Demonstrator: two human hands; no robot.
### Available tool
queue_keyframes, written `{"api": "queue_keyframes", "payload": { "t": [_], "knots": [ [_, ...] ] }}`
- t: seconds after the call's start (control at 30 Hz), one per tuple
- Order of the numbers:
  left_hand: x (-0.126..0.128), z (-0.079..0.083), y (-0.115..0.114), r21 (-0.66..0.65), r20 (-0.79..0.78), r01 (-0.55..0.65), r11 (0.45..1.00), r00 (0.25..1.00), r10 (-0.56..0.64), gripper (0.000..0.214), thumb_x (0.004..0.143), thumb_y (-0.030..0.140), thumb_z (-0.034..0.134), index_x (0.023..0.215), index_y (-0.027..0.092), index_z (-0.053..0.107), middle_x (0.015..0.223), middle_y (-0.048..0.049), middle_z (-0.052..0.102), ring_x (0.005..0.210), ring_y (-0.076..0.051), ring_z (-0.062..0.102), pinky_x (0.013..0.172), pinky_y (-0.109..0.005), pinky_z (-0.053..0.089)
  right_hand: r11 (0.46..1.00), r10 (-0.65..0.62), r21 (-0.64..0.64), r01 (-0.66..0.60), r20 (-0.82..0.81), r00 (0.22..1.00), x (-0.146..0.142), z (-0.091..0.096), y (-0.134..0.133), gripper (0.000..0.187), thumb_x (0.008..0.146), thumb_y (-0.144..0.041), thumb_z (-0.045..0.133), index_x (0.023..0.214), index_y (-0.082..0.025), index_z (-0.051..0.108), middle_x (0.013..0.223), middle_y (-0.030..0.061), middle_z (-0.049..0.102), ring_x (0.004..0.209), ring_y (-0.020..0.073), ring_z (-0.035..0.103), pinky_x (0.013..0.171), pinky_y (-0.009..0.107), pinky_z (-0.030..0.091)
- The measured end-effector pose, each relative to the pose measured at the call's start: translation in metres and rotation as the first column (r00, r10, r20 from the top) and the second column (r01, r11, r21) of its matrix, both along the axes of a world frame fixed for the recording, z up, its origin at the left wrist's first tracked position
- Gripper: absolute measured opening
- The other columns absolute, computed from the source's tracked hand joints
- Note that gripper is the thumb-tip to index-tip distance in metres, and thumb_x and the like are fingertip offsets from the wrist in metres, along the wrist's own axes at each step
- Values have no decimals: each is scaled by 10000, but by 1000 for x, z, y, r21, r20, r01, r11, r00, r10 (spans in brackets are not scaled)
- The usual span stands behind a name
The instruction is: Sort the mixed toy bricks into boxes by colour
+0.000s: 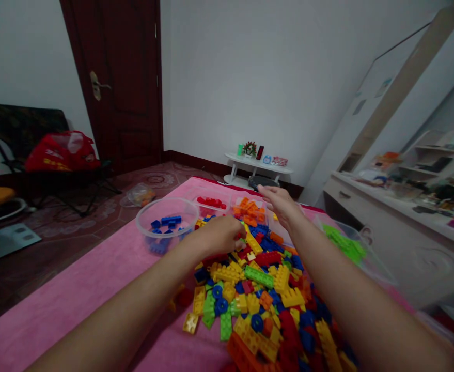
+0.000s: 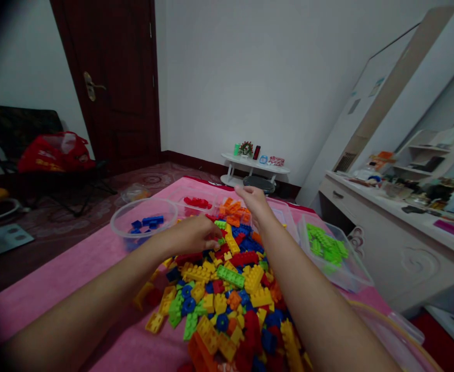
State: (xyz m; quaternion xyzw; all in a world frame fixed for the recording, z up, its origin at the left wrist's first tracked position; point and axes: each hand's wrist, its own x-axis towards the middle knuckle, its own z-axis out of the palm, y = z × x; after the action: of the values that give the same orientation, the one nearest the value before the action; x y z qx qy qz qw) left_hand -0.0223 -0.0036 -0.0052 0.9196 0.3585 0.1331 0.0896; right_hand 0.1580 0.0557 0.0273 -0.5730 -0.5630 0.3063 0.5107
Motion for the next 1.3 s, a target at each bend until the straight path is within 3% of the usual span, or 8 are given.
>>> {"api": "queue_keyframes", "payload": {
  "t": [0.1, 0.2, 0.4, 0.63, 0.87, 1.1, 1.2, 1.3],
  "knots": [
    [8, -9, 2, 50, 48, 36, 998, 998, -38, 234, 782, 305, 543, 943, 196, 673, 865, -76, 673, 768, -187, 605, 695, -273, 432, 989, 148, -10, -148, 120, 982, 5, -20, -27, 358, 655, -374, 645, 920, -133, 639, 932, 87, 665, 875, 206, 601, 748, 319, 468],
    [19, -25, 6, 95, 123, 90, 991, 987, -101, 291, 776, 217, 534, 1047, 187, 635, 1023, -97, 638, 932, -195, 582, 817, -282, 431, 953, 298, -61, -296, 346, 890, 17, -36, -53, 249, 687, -324, 583, 819, -131, 668, 807, 61, 679, 774, 186, 605, 713, 296, 459],
    [32, -48, 5, 170, 73, 254, 952, 960, -269, 556, 715, 42, 476, 1242, 217, 507, 1326, -94, 454, 1193, -218, 428, 994, -350, 339, 960, 273, -259, -107, 779, 564, 48, -38, -90, 202, 638, -249, 621, 828, -207, 676, 765, 26, 670, 696, 162, 583, 612, 248, 399],
    [39, -50, 1, 123, 2, 203, 971, 979, -205, 344, 817, 147, 447, 1129, 195, 584, 996, -105, 586, 922, -199, 538, 811, -300, 416, 929, 351, -369, -35, 845, 403, 66, -9, -115, 262, 528, -285, 730, 780, -242, 673, 784, 6, 662, 689, 169, 580, 576, 244, 356],
    [40, -50, 4, 184, -39, 115, 976, 993, -109, 231, 822, 225, 472, 999, 188, 617, 883, -90, 572, 850, -197, 526, 713, -276, 406, 878, 469, -471, -83, 812, 347, 53, -25, -116, 474, 471, -302, 779, 932, -261, 678, 907, 19, 661, 820, 209, 588, 631, 250, 365],
    [38, -41, 3, 120, 45, -52, 991, 998, 47, 186, 734, 161, 529, 875, 200, 644, 839, -57, 620, 806, -189, 562, 669, -267, 409, 909, 409, -392, -140, 775, 482, 58, -29, -109, 242, 496, -326, 761, 670, -209, 639, 635, -23, 611, 585, 125, 531, 490, 212, 299],
    [33, -35, 10, 8, 285, -161, 987, 946, 152, 196, 737, 168, 527, 901, 177, 633, 828, -45, 639, 756, -170, 579, 678, -272, 428, 941, 334, -283, -188, 676, 657, 58, -27, -105, 220, 583, -363, 705, 613, -172, 600, 580, -17, 574, 533, 103, 499, 473, 203, 317],
    [31, -28, 15, -247, 608, -119, 962, 754, 249, 244, 739, 240, 563, 955, 135, 610, 807, -43, 639, 736, -151, 590, 688, -267, 460, 959, 274, -171, -224, 380, 884, 51, -25, -103, 249, 675, -408, 633, 709, -165, 592, 541, -36, 526, 441, 75, 451, 420, 188, 327]
  ]
}}
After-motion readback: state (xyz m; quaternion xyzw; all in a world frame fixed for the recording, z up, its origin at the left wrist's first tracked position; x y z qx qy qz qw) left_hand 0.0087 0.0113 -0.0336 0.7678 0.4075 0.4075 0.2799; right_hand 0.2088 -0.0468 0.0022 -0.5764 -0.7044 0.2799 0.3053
